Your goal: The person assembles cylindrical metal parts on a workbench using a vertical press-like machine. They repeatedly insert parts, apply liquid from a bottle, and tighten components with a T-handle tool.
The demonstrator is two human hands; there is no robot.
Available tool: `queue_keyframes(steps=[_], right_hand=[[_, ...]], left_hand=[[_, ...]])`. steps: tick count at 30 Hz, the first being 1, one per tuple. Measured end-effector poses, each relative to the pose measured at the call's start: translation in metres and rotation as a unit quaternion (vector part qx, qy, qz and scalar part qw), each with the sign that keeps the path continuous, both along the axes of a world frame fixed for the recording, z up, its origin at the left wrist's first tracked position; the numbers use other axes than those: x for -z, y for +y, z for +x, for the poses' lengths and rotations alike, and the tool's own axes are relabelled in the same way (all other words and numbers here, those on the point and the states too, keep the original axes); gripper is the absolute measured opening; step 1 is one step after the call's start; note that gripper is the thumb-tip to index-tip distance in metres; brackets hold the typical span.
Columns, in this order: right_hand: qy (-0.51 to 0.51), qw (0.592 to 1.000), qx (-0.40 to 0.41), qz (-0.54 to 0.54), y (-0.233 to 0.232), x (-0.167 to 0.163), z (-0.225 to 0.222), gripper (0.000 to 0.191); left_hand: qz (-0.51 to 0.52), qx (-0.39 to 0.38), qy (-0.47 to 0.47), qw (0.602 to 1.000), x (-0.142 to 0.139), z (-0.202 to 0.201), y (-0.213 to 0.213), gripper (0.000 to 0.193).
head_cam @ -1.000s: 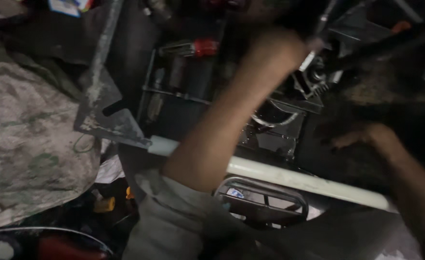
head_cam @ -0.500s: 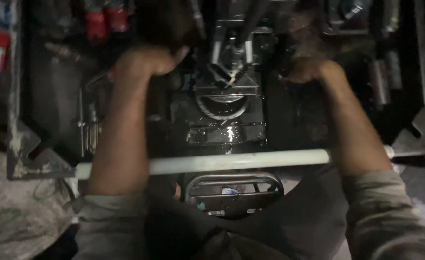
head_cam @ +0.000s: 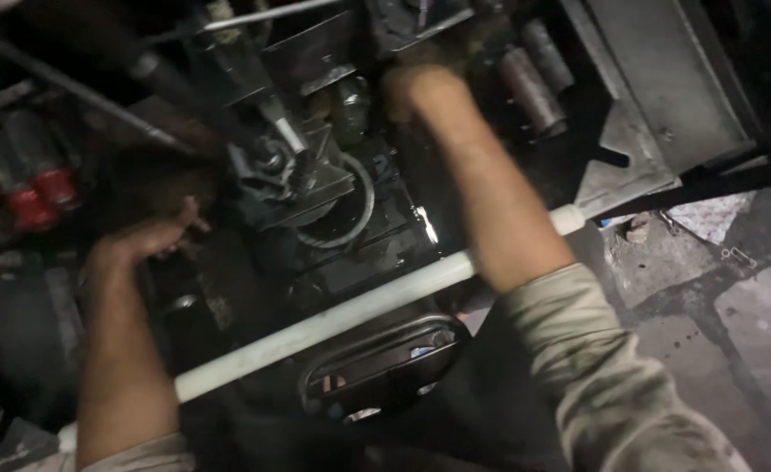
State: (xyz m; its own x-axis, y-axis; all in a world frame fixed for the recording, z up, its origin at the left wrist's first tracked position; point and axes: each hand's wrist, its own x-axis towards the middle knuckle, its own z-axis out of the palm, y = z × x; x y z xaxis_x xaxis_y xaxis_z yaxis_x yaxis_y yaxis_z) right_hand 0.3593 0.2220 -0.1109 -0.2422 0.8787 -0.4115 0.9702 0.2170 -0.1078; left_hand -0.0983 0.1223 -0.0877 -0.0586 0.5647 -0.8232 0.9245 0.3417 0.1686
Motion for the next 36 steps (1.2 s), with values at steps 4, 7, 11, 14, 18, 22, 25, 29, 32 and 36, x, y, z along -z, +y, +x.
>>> queue_keyframes(steps=[4, 7, 11, 14, 18, 22, 25, 29, 32, 36], right_hand=[[0.057, 0.998, -0.005, 0.007, 0.001, 0.000, -0.010, 0.031], [0.107, 0.994, -0.001, 0.013, 0.002, 0.004, -0.015, 0.032], [0.114, 0.991, -0.013, 0.074, 0.003, 0.014, -0.026, 0.028], [0.112, 0.993, 0.002, 0.043, 0.000, 0.012, -0.029, 0.030], [0.119, 0.992, 0.026, -0.006, -0.014, -0.005, -0.025, 0.038], [0.096, 0.995, 0.011, -0.011, -0.026, -0.019, -0.020, 0.036], [0.012, 0.999, -0.003, -0.036, -0.024, -0.022, -0.024, 0.035], [-0.084, 0.994, -0.026, -0.072, -0.009, -0.012, -0.024, 0.035], [-0.136, 0.983, -0.047, -0.114, -0.006, 0.009, -0.029, 0.035], [-0.170, 0.971, -0.072, -0.153, -0.025, 0.047, -0.064, 0.035]], left_hand=[[-0.017, 0.017, 0.039, 0.999, 0.011, 0.011, 0.005, 0.101], [-0.036, 0.026, 0.071, 0.997, 0.024, 0.018, 0.006, 0.103], [-0.060, 0.034, 0.161, 0.985, 0.032, 0.033, 0.004, 0.107], [-0.045, 0.004, 0.140, 0.989, 0.029, 0.037, 0.002, 0.100], [-0.039, 0.061, 0.138, 0.988, 0.015, 0.031, 0.003, 0.098], [-0.012, 0.121, 0.124, 0.985, 0.006, 0.018, 0.003, 0.097], [0.018, 0.135, 0.066, 0.988, 0.001, 0.009, 0.001, 0.096], [0.054, 0.152, 0.015, 0.987, -0.008, 0.009, -0.002, 0.094], [0.163, 0.188, -0.010, 0.969, -0.018, 0.004, -0.003, 0.088], [0.214, 0.147, 0.031, 0.965, -0.028, -0.027, -0.006, 0.074]])
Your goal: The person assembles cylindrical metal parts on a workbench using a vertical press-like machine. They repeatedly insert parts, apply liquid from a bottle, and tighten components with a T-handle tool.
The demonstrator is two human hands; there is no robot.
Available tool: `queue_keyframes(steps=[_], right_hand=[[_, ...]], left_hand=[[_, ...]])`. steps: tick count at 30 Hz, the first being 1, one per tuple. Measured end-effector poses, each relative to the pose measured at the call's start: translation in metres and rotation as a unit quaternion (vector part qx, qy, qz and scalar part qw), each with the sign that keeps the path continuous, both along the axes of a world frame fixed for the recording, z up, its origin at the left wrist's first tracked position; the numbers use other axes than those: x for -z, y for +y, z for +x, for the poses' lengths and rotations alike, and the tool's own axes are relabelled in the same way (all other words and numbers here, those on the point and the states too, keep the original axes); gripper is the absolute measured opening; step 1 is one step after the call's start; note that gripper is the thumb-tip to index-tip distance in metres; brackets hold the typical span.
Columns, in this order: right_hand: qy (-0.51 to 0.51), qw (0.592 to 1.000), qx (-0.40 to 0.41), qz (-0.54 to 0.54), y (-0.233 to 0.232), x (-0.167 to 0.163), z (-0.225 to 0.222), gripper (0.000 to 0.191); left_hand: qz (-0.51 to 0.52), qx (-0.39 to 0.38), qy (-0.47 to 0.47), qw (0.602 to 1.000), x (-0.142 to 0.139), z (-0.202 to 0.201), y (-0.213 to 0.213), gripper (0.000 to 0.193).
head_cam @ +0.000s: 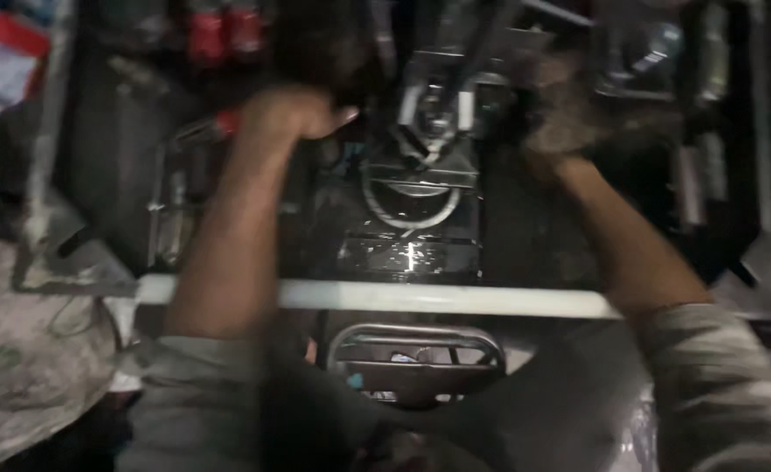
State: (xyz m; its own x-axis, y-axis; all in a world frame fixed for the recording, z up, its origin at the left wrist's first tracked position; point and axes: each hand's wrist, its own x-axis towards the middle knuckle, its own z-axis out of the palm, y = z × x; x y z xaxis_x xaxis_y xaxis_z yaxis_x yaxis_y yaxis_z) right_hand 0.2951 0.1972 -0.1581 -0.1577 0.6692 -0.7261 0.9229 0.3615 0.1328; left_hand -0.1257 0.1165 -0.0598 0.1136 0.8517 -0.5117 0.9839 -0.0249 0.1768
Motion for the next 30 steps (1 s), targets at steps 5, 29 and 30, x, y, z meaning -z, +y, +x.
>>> queue_keyframes(steps=[5, 29, 30], right_hand=[[0.018, 0.999, -0.022, -0.020, -0.024, 0.031, -0.075, 0.035], [0.060, 0.989, -0.129, -0.039, 0.049, 0.145, -0.170, 0.036], [0.060, 0.989, -0.129, -0.041, 0.052, 0.149, -0.167, 0.036]], left_hand=[[0.352, -0.016, -0.095, 0.931, 0.017, -0.025, -0.016, 0.050], [0.324, -0.142, -0.047, 0.934, 0.008, 0.036, -0.014, 0.033], [0.325, -0.141, -0.047, 0.934, 0.008, 0.036, -0.014, 0.033]])
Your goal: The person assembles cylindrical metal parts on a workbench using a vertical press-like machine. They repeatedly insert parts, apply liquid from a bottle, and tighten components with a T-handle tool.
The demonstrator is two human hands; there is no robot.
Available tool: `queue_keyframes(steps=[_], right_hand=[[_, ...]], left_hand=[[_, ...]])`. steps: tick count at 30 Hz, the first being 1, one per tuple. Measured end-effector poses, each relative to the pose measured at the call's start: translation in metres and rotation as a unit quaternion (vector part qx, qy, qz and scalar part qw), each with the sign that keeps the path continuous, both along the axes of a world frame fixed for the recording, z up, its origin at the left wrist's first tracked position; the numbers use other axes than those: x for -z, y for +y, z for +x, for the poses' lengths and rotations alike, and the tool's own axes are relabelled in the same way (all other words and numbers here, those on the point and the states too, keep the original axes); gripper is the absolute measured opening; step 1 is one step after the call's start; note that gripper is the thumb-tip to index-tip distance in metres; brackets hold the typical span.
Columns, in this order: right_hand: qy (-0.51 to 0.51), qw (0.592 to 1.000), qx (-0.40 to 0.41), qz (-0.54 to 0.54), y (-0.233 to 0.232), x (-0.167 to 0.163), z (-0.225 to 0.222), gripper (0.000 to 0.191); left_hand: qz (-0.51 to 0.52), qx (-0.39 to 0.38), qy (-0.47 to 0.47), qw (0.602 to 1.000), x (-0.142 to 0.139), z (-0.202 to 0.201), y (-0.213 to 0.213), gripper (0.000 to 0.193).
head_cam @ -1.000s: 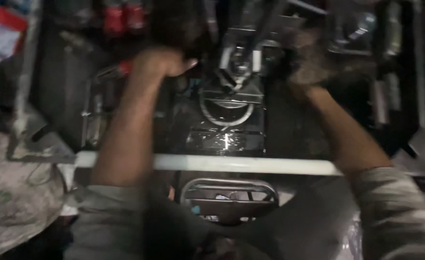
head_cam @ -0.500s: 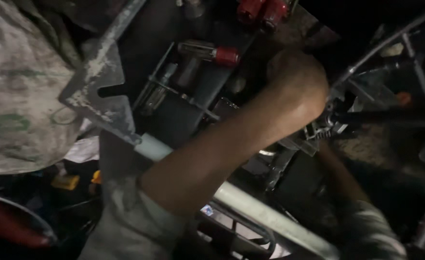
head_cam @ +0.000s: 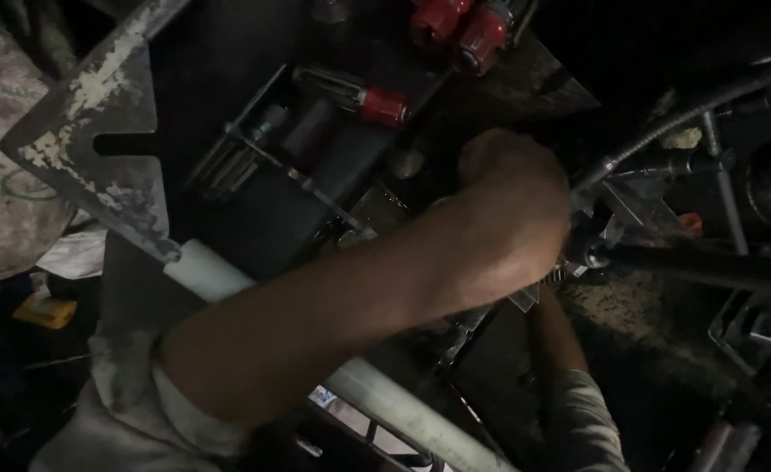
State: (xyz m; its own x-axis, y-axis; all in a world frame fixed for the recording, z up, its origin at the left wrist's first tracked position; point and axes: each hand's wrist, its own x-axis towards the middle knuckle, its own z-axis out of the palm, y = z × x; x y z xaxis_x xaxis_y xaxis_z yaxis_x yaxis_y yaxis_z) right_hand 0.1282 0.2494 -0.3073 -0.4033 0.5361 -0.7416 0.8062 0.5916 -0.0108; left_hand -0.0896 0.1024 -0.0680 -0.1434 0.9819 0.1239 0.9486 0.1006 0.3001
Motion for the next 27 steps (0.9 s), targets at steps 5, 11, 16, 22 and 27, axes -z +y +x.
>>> queue_keyframes(steps=[5, 11, 16, 22, 27], right_hand=[[0.002, 1.000, -0.013, -0.003, 0.017, 0.027, 0.010, 0.036], [0.005, 1.000, -0.013, -0.006, 0.037, 0.056, 0.025, 0.037], [0.008, 1.000, -0.010, 0.001, 0.059, 0.065, 0.036, 0.037], [0.011, 1.000, -0.009, 0.008, 0.069, 0.059, 0.041, 0.038], [0.004, 1.000, -0.006, 0.009, 0.062, 0.049, 0.045, 0.038]], left_hand=[[0.004, -0.006, 0.003, 1.000, -0.002, 0.001, 0.000, 0.034], [0.009, -0.010, 0.009, 1.000, 0.000, -0.002, 0.001, 0.036], [0.008, -0.010, 0.014, 1.000, 0.003, -0.002, 0.003, 0.038], [0.000, -0.008, 0.022, 1.000, 0.003, 0.002, 0.002, 0.041], [0.006, -0.009, 0.018, 1.000, 0.001, 0.002, 0.000, 0.043]])
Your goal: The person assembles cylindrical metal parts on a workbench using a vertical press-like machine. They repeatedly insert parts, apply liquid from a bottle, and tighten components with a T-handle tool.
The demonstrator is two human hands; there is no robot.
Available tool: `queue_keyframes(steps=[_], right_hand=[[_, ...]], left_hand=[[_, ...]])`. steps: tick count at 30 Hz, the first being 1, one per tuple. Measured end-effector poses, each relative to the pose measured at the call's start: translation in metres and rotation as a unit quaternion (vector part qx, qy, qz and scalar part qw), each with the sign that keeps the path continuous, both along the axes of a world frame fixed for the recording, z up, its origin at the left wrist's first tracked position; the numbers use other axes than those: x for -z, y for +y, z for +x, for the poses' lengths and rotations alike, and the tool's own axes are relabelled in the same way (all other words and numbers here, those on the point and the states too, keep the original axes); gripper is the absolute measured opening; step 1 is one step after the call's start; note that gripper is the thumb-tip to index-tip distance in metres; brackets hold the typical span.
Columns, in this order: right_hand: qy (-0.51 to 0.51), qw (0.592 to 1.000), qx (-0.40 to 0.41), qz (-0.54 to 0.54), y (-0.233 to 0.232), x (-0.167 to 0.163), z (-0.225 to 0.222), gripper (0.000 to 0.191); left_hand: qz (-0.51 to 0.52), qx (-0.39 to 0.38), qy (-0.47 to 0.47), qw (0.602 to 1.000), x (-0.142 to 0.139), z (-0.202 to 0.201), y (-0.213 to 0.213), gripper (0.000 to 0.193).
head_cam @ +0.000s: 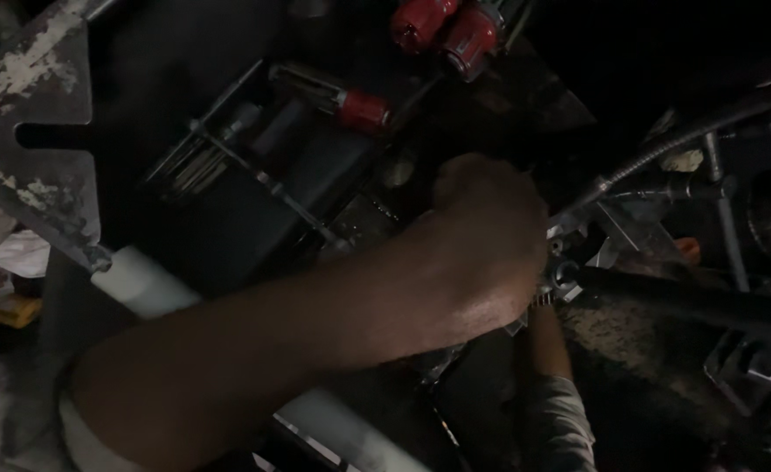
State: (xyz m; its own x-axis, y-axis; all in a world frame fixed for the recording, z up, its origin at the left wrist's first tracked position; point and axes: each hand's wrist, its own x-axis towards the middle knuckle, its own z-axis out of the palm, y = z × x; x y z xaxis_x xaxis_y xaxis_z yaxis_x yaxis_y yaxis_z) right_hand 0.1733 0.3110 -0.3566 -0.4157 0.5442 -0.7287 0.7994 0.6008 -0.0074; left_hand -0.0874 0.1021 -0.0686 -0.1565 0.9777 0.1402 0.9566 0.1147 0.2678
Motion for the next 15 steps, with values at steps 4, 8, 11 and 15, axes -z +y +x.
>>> queue_keyframes(steps=[4, 8, 11, 15], right_hand=[[-0.005, 1.000, -0.004, -0.002, -0.007, -0.005, -0.003, 0.039], [-0.009, 1.000, -0.012, -0.007, -0.010, -0.007, -0.008, 0.039], [-0.007, 1.000, -0.012, -0.007, -0.011, -0.010, -0.008, 0.040], [-0.004, 1.000, -0.007, -0.003, -0.012, -0.023, -0.010, 0.040]], left_hand=[[0.004, -0.001, -0.001, 1.000, -0.004, -0.001, -0.001, 0.046], [0.002, 0.001, -0.005, 1.000, -0.003, 0.001, 0.000, 0.048], [0.002, 0.002, -0.008, 1.000, 0.000, 0.002, 0.001, 0.050], [-0.007, 0.007, -0.006, 1.000, -0.002, 0.004, -0.001, 0.053]])
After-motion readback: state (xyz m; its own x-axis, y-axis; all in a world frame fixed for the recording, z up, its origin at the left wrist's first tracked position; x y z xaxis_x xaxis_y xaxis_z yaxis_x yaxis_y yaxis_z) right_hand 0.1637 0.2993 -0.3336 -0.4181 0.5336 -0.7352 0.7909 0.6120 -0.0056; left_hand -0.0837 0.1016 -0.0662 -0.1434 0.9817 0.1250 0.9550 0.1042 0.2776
